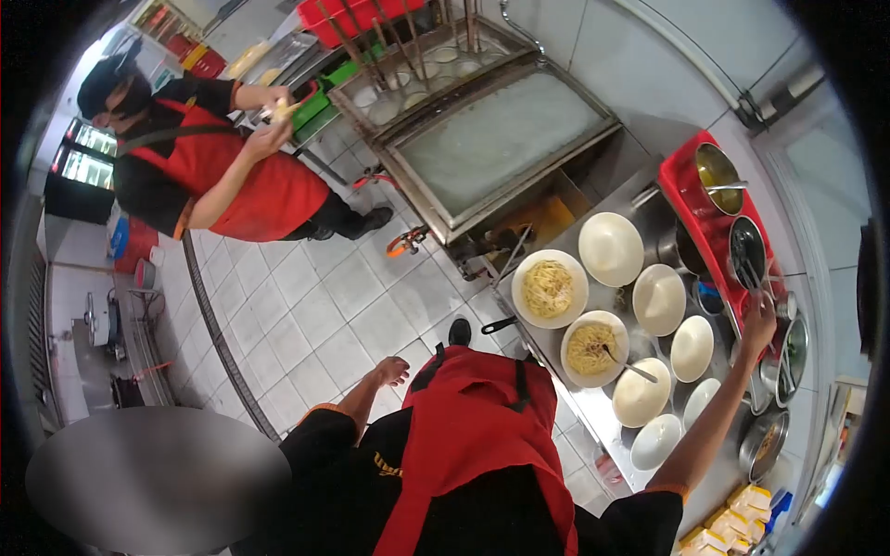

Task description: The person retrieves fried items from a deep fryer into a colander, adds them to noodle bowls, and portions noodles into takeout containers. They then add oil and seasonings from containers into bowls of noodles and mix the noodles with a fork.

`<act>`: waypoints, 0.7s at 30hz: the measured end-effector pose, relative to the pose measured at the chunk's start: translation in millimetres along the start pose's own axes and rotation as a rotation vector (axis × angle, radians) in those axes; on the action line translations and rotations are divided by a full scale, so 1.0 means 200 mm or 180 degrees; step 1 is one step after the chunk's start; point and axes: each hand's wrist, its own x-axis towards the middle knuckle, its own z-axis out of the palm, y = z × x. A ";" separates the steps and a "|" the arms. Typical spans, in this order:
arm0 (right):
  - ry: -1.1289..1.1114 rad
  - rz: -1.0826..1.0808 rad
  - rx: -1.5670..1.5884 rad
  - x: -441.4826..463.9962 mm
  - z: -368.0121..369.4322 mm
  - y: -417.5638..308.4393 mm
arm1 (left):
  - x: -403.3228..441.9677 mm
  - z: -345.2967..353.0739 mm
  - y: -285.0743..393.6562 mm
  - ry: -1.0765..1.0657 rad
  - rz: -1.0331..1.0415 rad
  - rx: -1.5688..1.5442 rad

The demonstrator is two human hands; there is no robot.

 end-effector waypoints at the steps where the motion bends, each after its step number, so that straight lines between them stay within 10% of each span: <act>1: 0.0339 0.0083 -0.0168 -0.10 -0.04 -0.11 | -0.01 -0.01 0.00 0.0004 -0.0088 0.0127; 4: 0.0448 -0.0260 0.0241 -0.47 -0.09 -0.27 | 0.06 -0.07 0.00 -0.0042 -0.0061 0.0102; 8: -0.1387 -0.1151 -0.0392 -1.05 -0.05 -0.56 | 0.12 -0.16 -0.01 -0.0056 0.0047 0.0138; 21: -0.0746 -0.1142 -0.1466 -1.36 0.08 -0.50 | 0.16 -0.40 0.11 -0.0389 0.0480 0.0900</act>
